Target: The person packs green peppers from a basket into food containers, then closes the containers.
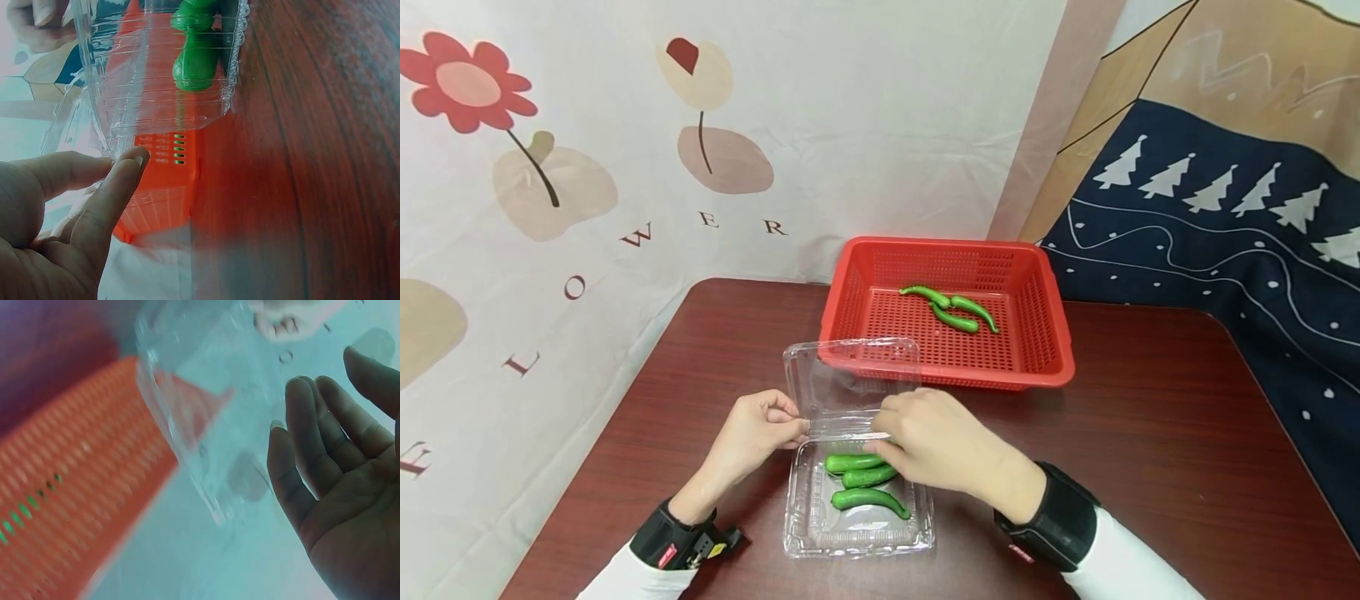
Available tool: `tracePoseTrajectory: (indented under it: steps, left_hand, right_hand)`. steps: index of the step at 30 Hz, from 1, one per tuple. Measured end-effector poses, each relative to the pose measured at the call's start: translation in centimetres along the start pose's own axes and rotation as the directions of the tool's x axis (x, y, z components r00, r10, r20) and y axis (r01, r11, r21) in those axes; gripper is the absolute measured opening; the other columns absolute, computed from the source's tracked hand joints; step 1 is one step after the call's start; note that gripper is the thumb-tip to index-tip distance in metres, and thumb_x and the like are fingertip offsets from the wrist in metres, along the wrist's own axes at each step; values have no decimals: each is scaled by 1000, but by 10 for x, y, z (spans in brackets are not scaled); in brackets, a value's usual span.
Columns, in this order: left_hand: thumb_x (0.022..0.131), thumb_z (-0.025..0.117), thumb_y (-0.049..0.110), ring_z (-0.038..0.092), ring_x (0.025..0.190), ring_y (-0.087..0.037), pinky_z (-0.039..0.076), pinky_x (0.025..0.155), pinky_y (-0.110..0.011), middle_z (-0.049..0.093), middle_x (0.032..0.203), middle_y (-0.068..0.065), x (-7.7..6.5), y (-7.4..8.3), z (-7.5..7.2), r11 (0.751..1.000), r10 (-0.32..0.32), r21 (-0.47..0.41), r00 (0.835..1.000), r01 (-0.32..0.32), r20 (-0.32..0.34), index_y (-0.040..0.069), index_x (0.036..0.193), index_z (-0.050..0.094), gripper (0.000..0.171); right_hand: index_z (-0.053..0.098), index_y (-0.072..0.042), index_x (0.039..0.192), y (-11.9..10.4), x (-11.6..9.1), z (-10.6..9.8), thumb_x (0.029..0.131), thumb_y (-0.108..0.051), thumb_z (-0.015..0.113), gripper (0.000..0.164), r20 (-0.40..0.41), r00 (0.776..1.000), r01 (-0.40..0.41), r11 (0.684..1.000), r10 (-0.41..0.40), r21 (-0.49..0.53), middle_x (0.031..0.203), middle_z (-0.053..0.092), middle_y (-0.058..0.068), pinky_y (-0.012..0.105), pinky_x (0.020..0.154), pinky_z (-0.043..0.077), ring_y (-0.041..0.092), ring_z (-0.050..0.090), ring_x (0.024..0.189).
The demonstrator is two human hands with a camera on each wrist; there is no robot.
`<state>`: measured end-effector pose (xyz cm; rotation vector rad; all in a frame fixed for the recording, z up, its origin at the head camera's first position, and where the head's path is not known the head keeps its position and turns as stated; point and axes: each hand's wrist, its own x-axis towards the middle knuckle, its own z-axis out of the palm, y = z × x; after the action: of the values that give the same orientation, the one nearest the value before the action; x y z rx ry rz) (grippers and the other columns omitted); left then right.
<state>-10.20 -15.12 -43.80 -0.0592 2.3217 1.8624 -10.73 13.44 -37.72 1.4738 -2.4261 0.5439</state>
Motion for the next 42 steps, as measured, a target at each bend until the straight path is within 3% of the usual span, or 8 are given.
tracePoseTrajectory:
  steps: [11,16,22,29,35,42]
  left_hand:
    - [84,77,-11,74,68,-21,66,63,-33,76,79,-21,1,-2,1,1000,6,10,1000,-6,-3,-5,87,61,17]
    - [84,75,-12,74,68,-21,67,64,-35,76,81,-21,0,-2,1,1000,2,4,1000,-2,-2,-5,87,61,15]
    - [84,75,-12,74,68,-21,67,64,-34,76,82,-22,0,-2,0,1000,3,7,1000,-3,-7,-5,87,62,15]
    - [85,75,-12,74,67,-18,66,63,-31,76,79,-18,2,-5,0,1000,10,30,1000,-9,-13,-4,86,61,15]
    - [84,74,-12,73,66,-17,66,63,-31,76,75,-14,2,-5,-2,998,31,55,999,-29,-20,-3,84,62,15]
    - [85,74,-12,74,68,-19,66,65,-32,76,80,-19,2,-3,-1,1000,12,13,1000,-12,0,-6,87,61,14]
  right_hand:
    - [77,-15,102,19,23,-42,88,-21,84,17,-108,992,-63,996,70,71,93,73,-7,28,72,61,7,64,81]
    - [75,-10,108,37,33,-55,86,-15,84,24,-181,980,-65,995,77,71,98,75,-1,36,76,63,13,66,84]
    - [73,-10,112,64,43,-74,88,-12,83,25,-229,955,-169,980,190,108,97,72,-1,36,73,61,15,64,83]
    - [75,-8,115,101,54,-80,94,-11,78,22,-215,923,-300,946,320,120,99,72,3,33,70,56,18,62,83]
    - [75,-5,116,133,63,-75,99,-14,72,20,-202,890,-386,912,408,141,104,72,9,38,73,52,22,62,89]
    - [71,-3,124,172,66,-55,101,-25,70,33,16,830,-554,822,557,129,116,71,15,49,91,54,30,63,104]
